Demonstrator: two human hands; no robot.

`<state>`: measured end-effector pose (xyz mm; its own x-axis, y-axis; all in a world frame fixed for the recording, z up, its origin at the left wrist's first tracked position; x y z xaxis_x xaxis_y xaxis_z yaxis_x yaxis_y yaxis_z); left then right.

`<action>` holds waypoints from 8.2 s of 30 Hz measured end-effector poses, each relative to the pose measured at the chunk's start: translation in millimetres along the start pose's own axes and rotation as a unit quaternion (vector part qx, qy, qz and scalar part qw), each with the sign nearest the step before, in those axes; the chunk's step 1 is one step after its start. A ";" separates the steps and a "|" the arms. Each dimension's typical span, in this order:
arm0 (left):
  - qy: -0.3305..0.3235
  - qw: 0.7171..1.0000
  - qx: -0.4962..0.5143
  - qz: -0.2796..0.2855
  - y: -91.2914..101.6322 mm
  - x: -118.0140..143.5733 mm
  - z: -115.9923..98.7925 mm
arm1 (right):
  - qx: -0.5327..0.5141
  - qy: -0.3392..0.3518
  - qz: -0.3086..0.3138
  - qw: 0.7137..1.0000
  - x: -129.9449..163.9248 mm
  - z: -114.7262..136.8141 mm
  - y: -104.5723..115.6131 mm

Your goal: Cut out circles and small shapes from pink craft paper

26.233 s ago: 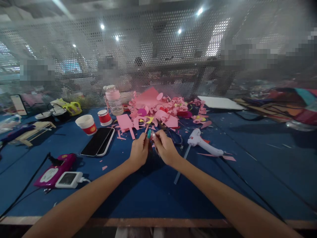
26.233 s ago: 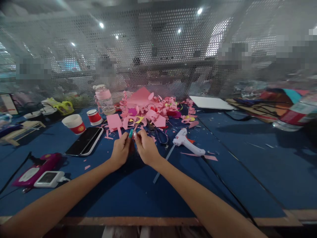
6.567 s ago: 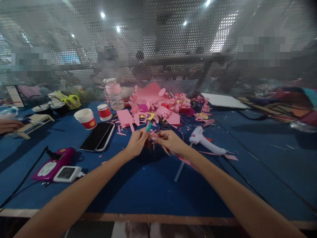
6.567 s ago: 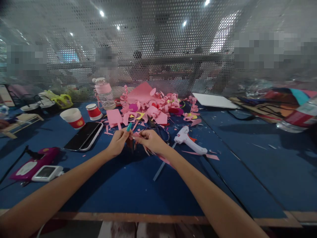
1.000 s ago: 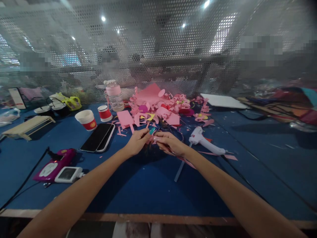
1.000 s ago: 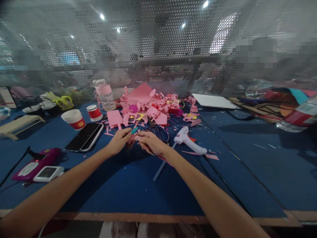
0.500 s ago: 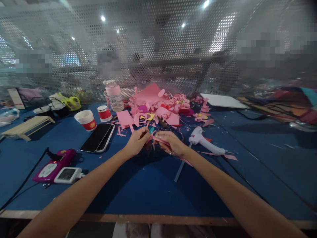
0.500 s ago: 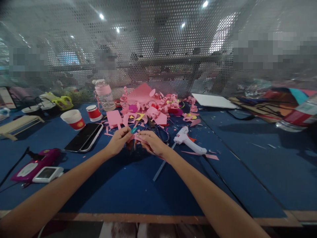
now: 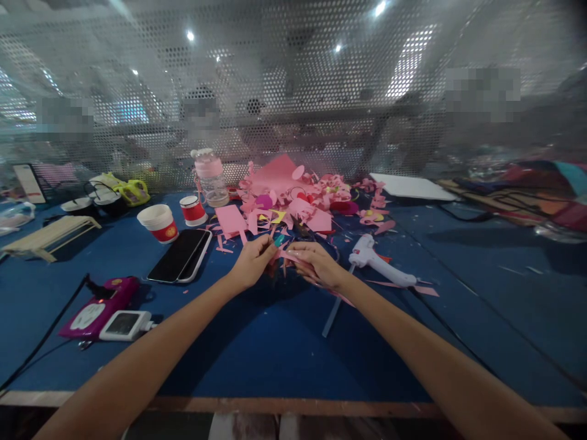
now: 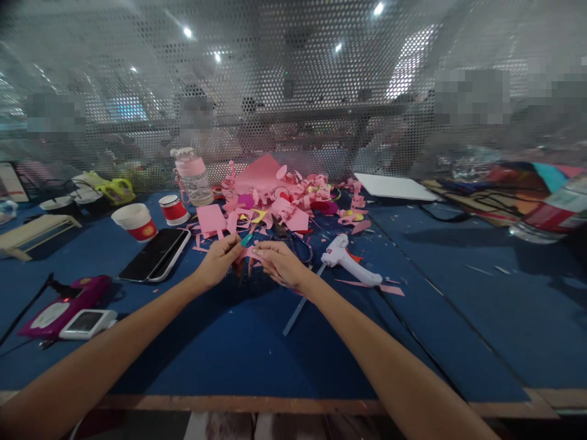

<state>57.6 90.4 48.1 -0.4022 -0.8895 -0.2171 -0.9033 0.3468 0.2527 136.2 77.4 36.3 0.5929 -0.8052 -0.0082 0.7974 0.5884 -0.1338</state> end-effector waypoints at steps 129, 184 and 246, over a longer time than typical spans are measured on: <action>-0.033 0.981 -0.173 0.081 -7.4 0.5 -3.5 | 0.092 -0.080 0.120 0.985 7.7 -12.4 -20.7; -0.021 0.972 0.234 0.001 -19.2 3.0 15.7 | -0.112 -0.007 0.082 0.990 -0.1 0.6 -21.6; -0.063 0.979 -0.127 0.150 -34.3 8.7 -10.5 | 0.126 -0.060 0.083 0.987 -3.5 -14.9 4.8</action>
<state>86.7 67.6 47.4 -0.6730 -0.7102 -0.2069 -0.6819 0.4873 0.5454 136.2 81.9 20.9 0.7143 -0.6911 0.1099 0.6824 0.7227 0.1093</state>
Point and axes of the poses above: each hand's wrist, its own x-axis away from the middle knuckle, its own y-axis out of the back of the hand, z = x × y, the point moved 10 cm from there along -x, towards the middle knuckle, and after that the axes turned 4 degrees about z, right-handed, at the moved point
